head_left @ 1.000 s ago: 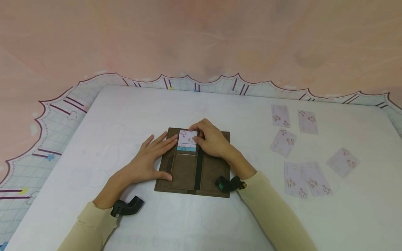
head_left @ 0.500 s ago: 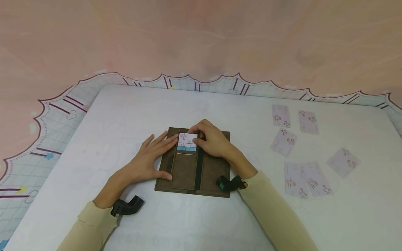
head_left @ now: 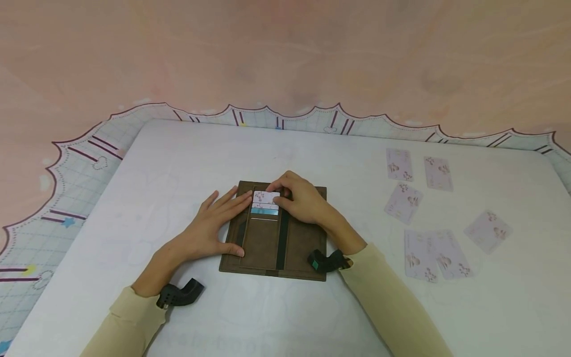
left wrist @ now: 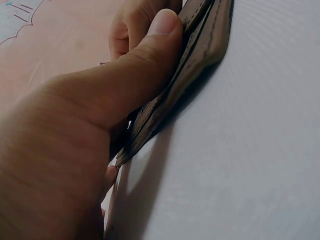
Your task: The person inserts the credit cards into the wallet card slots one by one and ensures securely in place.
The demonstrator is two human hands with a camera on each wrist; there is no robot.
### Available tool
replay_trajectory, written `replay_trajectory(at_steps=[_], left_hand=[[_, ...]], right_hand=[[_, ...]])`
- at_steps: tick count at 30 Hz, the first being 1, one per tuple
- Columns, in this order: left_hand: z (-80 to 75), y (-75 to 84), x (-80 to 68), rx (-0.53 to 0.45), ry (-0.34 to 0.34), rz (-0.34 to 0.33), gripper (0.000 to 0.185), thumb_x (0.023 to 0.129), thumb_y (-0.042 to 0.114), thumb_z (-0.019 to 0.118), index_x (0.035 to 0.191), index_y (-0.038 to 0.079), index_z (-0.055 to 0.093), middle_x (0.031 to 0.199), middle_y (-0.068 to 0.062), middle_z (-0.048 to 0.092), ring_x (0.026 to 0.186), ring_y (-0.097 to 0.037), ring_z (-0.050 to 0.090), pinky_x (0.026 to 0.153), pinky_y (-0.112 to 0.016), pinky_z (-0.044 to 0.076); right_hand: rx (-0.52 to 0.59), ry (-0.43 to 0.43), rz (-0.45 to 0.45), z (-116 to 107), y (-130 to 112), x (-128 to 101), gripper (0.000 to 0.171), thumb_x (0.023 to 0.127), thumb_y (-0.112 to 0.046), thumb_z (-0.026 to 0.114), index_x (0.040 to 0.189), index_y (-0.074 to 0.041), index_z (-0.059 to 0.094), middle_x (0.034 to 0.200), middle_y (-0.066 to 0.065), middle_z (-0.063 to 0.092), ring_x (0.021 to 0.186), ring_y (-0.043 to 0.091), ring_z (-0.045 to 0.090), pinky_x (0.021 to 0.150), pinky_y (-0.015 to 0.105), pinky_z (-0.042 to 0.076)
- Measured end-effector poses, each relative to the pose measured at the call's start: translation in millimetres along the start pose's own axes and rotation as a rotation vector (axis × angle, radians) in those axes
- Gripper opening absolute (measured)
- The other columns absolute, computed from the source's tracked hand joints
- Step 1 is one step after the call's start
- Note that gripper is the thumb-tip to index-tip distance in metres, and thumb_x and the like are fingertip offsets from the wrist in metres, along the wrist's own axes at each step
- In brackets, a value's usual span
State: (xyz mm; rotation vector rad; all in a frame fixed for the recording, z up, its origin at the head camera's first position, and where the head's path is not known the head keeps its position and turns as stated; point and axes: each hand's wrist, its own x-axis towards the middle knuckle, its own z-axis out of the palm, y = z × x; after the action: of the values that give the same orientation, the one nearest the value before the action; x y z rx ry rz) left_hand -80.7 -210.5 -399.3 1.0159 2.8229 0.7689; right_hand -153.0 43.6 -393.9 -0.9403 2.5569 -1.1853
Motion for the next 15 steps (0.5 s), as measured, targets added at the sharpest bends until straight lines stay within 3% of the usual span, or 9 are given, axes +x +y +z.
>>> replay_trajectory(at_steps=[15], left_hand=[[-0.8,0.7,0.0,-0.01,0.004,0.008,0.108,0.066,0.05,0.082,0.151,0.009,0.028,0.155,-0.007,0.028,0.144,-0.033,0.011,0.111,-0.057,0.001]], right_hand=[[0.026,-0.016,-0.041,-1.5,1.3,-0.5,0.016,0.093,-0.015,0.063,0.107,-0.011,0.07,0.097,0.0,0.058,0.08,0.014,0.049,0.071,0.028,0.043]])
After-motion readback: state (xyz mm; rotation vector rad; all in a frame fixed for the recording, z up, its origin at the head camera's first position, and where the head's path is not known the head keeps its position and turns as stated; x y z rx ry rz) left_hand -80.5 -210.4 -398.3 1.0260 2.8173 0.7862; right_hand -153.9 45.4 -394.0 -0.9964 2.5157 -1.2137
